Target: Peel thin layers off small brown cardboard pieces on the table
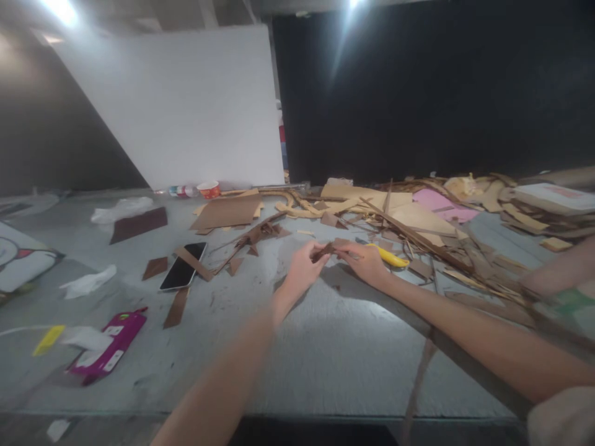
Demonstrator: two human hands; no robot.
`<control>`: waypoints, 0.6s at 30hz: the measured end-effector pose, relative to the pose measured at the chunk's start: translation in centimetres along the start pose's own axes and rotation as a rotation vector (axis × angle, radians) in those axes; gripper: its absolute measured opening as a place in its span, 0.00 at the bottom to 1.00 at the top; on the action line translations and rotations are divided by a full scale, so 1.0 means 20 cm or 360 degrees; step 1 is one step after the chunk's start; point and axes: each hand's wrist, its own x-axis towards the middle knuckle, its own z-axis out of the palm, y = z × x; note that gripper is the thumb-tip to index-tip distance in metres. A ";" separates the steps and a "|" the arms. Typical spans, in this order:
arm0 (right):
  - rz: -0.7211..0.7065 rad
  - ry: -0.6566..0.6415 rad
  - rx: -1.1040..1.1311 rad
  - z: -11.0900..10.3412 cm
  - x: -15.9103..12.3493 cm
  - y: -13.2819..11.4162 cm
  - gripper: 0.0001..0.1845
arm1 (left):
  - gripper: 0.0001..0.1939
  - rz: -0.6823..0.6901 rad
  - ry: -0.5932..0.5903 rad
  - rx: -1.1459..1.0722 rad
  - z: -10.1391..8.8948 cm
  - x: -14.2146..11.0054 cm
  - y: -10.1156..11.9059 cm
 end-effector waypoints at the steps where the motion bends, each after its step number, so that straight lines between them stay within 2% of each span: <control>1: -0.0028 0.0001 -0.0007 0.00 0.00 0.00 0.13 | 0.13 -0.0005 0.0000 -0.0009 0.00 0.00 0.00; 6: -0.0159 0.0014 -0.0001 0.02 0.00 0.01 0.12 | 0.15 -0.0009 0.0019 -0.0052 0.00 0.00 0.00; 11: -0.0174 0.0014 0.0013 0.02 0.00 0.02 0.11 | 0.19 -0.0032 0.0012 -0.0045 0.00 0.00 0.04; 18: -0.0093 -0.0014 0.0009 0.02 0.00 0.00 0.12 | 0.13 0.0024 0.0040 0.0077 0.00 -0.01 0.03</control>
